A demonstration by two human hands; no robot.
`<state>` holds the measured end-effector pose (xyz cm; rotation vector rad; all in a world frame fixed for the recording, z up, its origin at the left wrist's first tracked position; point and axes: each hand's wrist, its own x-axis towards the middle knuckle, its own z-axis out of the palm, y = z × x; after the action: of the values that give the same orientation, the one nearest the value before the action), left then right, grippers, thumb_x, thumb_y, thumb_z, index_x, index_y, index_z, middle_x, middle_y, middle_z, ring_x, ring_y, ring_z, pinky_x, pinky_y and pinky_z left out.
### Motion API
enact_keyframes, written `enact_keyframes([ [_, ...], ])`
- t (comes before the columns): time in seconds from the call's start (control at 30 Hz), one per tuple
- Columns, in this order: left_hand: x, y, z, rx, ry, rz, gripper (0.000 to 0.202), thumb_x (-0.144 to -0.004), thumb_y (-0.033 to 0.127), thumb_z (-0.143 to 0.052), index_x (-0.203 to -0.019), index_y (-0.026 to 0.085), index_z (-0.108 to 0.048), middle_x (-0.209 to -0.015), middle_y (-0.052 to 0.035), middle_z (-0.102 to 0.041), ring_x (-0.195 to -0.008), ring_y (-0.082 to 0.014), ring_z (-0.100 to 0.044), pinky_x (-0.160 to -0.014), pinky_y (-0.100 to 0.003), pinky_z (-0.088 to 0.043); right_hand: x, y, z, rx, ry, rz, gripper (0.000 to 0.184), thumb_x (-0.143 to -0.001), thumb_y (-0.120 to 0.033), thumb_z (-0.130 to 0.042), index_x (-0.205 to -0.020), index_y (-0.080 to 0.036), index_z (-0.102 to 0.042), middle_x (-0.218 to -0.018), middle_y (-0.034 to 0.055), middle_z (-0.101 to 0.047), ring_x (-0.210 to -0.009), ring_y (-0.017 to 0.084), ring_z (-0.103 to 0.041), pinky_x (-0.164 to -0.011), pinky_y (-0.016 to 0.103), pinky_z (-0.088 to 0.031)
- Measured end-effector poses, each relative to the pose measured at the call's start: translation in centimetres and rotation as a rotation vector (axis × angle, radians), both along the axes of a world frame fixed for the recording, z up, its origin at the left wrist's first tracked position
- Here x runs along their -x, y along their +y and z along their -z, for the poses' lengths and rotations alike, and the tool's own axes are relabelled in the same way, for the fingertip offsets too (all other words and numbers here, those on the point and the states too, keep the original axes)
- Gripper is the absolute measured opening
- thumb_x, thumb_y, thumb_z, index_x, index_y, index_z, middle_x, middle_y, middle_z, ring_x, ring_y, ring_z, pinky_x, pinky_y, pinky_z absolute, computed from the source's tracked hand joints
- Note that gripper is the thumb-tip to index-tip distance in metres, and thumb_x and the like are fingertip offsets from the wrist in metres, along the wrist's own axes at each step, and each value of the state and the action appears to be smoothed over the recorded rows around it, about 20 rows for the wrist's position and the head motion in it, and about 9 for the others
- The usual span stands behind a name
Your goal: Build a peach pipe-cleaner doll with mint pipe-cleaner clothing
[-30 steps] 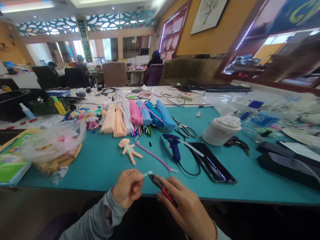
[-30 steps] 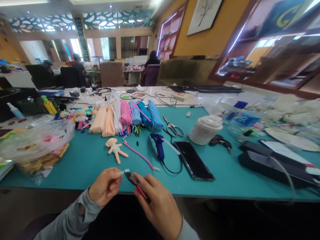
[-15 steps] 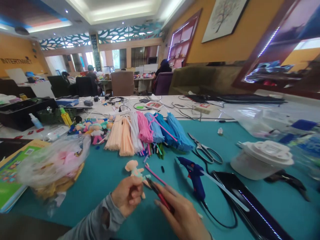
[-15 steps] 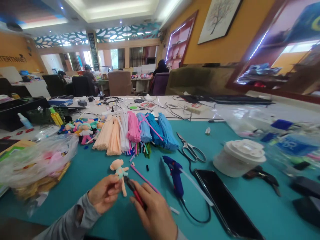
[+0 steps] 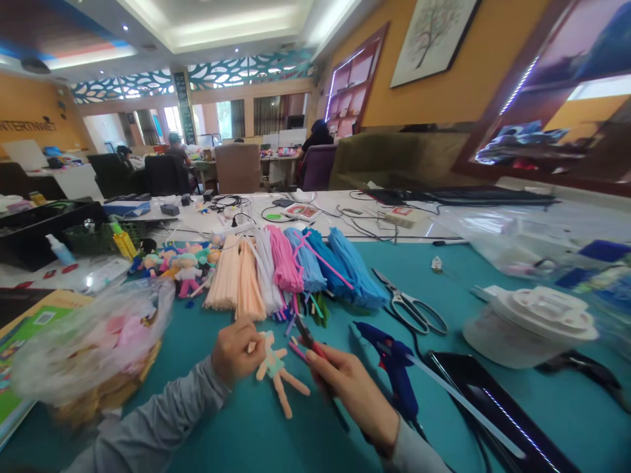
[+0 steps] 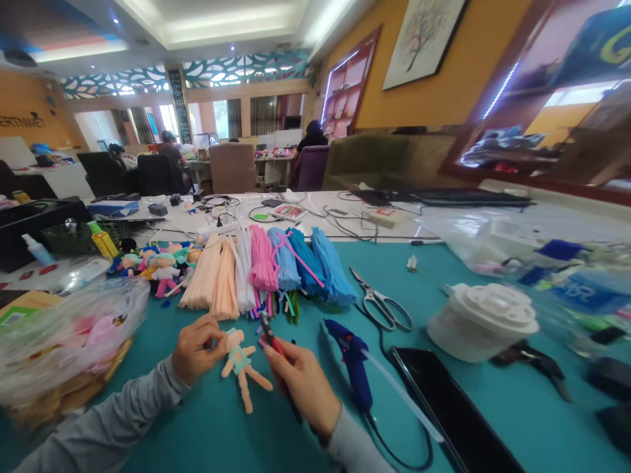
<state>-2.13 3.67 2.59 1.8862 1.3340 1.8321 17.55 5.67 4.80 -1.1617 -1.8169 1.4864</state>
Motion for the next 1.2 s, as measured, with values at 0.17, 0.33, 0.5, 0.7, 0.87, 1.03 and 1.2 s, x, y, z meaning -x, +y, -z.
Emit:
enact_keyframes([
  [0.17, 0.8, 0.7, 1.6, 0.091, -0.065, -0.060, 0.019, -0.070, 0.017, -0.058, -0.052, 0.019, -0.053, -0.052, 0.0031, -0.048, -0.046, -0.0090, -0.043, -0.044, -0.021, -0.034, -0.9, 1.0, -1.5, -0.553, -0.624, 0.034, 0.032, -0.087, -0.036, -0.040, -0.100, -0.020, -0.064, -0.078, 0.0054, -0.063, -0.071, 0.019, -0.060, -0.059, 0.027, -0.040],
  [0.33, 1.4, 1.1, 3.2, 0.243, -0.175, -0.087, 0.019, -0.073, 0.023, -0.059, -0.056, 0.018, -0.056, -0.054, 0.0023, -0.051, -0.050, -0.0105, -0.048, -0.049, -0.022, -0.039, 1.2, 2.3, -2.6, -0.615, -1.154, -0.074, 0.025, -0.087, -0.030, -0.046, -0.103, -0.022, -0.064, -0.090, 0.0080, -0.066, -0.083, 0.021, -0.064, -0.061, 0.026, -0.041],
  [0.5, 1.6, 1.0, 3.9, 0.330, -0.237, -0.067, 0.021, -0.073, 0.029, -0.060, -0.057, 0.017, -0.058, -0.053, 0.0027, -0.052, -0.050, -0.0112, -0.049, -0.050, -0.023, -0.040, 1.7, 2.6, -2.5, -0.634, -1.249, -0.059, 0.022, -0.082, -0.026, -0.054, -0.093, -0.014, -0.067, -0.092, 0.0159, -0.065, -0.094, 0.029, -0.060, -0.069, 0.033, -0.043],
  [0.7, 1.4, 0.7, 3.5, 0.329, -0.233, -0.014, 0.016, -0.073, 0.026, -0.059, -0.059, 0.018, -0.057, -0.059, 0.0012, -0.054, -0.056, -0.0126, -0.050, -0.051, -0.023, -0.038, 1.1, 1.7, -1.9, -0.643, -1.285, -0.033, 0.023, -0.084, -0.021, -0.050, -0.098, -0.009, -0.064, -0.091, 0.0174, -0.065, -0.093, 0.031, -0.059, -0.070, 0.035, -0.043],
  [0.87, 1.1, 0.1, 3.0, 0.290, -0.193, 0.057, 0.012, -0.073, 0.023, -0.057, -0.062, 0.019, -0.057, -0.065, -0.0008, -0.058, -0.065, -0.0152, -0.053, -0.063, -0.027, -0.042, 1.8, 1.9, -2.2, -0.676, -1.269, 0.018, 0.023, -0.087, -0.024, -0.047, -0.104, -0.013, -0.060, -0.098, 0.0149, -0.063, -0.099, 0.029, -0.056, -0.074, 0.035, -0.041],
  [1.03, 1.1, 0.0, 3.1, 0.293, -0.180, 0.063, 0.013, -0.074, 0.024, -0.056, -0.062, 0.020, -0.056, -0.063, -0.0004, -0.057, -0.065, -0.0161, -0.053, -0.066, -0.029, -0.042, 1.2, 1.9, -2.7, -0.636, -1.267, 0.013, 0.026, -0.088, -0.025, -0.047, -0.107, -0.015, -0.060, -0.097, 0.0150, -0.062, -0.095, 0.030, -0.058, -0.069, 0.034, -0.041],
  [1.2, 1.0, 0.1, 3.1, 0.307, -0.194, 0.057, 0.014, -0.073, 0.027, -0.057, -0.061, 0.020, -0.056, -0.061, 0.0003, -0.056, -0.063, -0.0156, -0.052, -0.065, -0.028, -0.042, 0.7, 1.3, -2.3, -0.585, -1.229, -0.058, 0.027, -0.087, -0.026, -0.048, -0.110, -0.019, -0.062, -0.093, 0.0122, -0.065, -0.092, 0.026, -0.060, -0.068, 0.030, -0.040],
])
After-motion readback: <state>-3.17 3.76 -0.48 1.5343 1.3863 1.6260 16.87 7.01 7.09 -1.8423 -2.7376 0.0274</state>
